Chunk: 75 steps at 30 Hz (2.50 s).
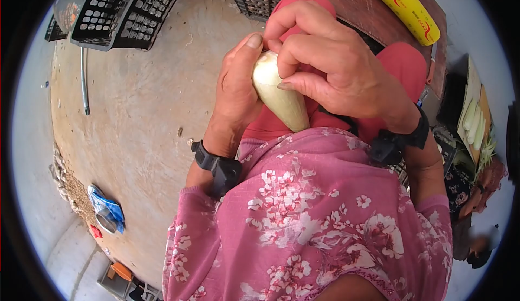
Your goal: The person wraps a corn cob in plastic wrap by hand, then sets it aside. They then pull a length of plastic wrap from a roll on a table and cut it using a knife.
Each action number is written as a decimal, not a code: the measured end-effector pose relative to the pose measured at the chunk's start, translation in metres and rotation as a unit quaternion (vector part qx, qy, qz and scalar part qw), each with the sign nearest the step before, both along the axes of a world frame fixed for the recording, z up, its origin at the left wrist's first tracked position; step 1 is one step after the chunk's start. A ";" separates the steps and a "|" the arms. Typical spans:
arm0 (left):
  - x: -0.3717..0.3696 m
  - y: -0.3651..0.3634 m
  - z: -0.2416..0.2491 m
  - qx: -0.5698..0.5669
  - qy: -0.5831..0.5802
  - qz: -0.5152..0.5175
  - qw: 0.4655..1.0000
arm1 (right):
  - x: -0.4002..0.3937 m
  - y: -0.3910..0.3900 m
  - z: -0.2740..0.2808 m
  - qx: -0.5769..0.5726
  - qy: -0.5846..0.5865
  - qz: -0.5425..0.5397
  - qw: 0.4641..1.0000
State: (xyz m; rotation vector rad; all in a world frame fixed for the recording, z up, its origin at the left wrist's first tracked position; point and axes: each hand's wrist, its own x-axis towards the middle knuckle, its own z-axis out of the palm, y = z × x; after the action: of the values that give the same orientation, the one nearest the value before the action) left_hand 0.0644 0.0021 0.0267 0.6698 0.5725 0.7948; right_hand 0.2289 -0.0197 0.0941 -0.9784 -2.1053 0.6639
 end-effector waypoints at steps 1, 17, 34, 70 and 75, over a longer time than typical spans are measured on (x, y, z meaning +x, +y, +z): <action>0.001 0.000 0.001 0.007 0.006 0.000 1.000 | 0.001 0.000 0.001 0.002 -0.011 0.010 1.000; 0.010 0.005 -0.012 0.068 -0.091 -0.088 0.990 | -0.009 0.001 -0.006 -0.131 0.105 -0.041 0.985; 0.013 0.014 -0.008 -0.040 -0.130 -0.052 0.989 | 0.003 0.002 -0.033 -0.305 0.333 -0.112 0.885; 0.022 0.030 0.004 0.138 0.123 0.007 0.983 | 0.029 -0.035 -0.020 -0.376 0.052 -0.018 0.925; 0.034 0.026 -0.001 -0.038 0.094 0.060 0.993 | 0.045 -0.028 -0.028 -0.525 0.248 0.021 0.814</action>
State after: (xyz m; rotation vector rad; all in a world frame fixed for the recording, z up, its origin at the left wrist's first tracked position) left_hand 0.0988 0.0279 0.0262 0.6482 0.8170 0.8233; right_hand 0.2738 -0.0479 0.0663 -1.1049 -1.1964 1.9733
